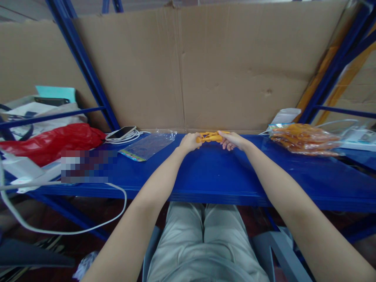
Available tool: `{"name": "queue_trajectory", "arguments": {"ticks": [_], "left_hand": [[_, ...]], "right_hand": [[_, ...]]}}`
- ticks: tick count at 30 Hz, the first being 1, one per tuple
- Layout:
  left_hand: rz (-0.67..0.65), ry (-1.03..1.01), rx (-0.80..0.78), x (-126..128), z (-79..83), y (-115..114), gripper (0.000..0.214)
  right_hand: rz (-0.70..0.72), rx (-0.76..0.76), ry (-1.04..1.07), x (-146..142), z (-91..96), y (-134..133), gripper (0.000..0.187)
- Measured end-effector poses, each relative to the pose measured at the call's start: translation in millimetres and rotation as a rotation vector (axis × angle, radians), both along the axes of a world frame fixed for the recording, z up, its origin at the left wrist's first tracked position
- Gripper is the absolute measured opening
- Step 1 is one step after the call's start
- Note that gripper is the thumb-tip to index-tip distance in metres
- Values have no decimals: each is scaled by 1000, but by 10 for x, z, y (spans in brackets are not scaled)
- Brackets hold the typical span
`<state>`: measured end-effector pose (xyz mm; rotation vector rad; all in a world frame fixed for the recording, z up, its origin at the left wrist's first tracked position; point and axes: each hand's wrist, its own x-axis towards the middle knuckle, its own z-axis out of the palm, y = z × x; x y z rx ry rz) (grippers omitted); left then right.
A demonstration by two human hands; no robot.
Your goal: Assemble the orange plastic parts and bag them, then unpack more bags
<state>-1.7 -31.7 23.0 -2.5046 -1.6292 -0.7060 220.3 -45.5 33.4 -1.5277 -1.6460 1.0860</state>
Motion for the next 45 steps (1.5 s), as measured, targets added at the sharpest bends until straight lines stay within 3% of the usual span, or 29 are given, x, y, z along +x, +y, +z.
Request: {"name": "queue_trajectory", "arguments": {"ticks": [4, 15, 31, 38, 45], "left_hand": [[-12, 10, -2, 3, -16, 4, 32], [-10, -4, -10, -12, -18, 25, 33], [-26, 0, 0, -13, -16, 19, 31], [-17, 3, -11, -10, -10, 8, 32], [-12, -8, -3, -17, -21, 23, 32]], "right_hand": [[-15, -12, -15, -26, 4, -36, 50], [110, -41, 148, 48, 15, -29, 27], [22, -100, 44, -1, -9, 13, 59], [79, -32, 104, 55, -2, -9, 38], [86, 5, 118, 65, -27, 28, 31]]}}
